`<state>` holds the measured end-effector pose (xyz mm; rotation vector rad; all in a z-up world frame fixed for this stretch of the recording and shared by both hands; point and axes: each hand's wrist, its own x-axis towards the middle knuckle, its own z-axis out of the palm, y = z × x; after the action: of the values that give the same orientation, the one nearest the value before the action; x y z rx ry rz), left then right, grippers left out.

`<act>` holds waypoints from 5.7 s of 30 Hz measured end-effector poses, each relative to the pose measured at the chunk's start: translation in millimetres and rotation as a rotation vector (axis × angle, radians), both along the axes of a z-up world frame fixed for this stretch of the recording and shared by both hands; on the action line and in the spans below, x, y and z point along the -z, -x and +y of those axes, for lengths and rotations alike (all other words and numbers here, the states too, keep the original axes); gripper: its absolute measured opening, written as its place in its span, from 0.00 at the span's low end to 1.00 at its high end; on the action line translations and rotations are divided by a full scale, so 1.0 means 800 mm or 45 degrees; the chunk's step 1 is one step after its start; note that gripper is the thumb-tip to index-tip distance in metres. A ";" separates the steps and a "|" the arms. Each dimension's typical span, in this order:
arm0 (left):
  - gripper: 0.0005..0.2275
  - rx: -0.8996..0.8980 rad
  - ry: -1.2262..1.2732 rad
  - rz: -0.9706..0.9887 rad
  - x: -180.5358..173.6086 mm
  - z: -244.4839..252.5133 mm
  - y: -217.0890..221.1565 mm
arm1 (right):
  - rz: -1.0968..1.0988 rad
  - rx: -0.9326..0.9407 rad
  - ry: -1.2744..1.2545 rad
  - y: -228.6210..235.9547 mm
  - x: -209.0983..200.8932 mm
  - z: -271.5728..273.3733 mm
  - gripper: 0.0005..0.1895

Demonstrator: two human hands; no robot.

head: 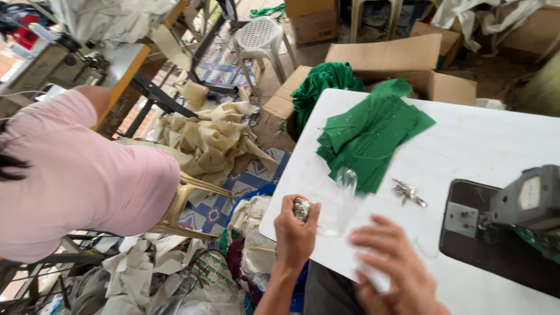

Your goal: A person is sorting and assembling small metal zipper sliders with green fabric strips at a sewing workstation.

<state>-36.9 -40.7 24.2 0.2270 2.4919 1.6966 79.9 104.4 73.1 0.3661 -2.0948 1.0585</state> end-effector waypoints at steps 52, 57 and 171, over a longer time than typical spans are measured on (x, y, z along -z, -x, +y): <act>0.12 0.026 -0.116 -0.290 -0.005 0.043 0.024 | -1.572 0.125 0.360 0.019 0.073 0.021 0.14; 0.12 -0.094 -0.275 -0.243 -0.001 0.028 0.046 | -1.715 -0.031 0.656 -0.008 0.060 0.052 0.19; 0.39 0.512 0.542 0.861 0.104 0.044 -0.001 | -0.537 0.259 3.121 0.056 0.150 0.069 0.08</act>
<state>-35.8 -5.2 -58.8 1.3304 2.8781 1.0007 35.0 159.8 -47.0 -1.2404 0.1562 2.5447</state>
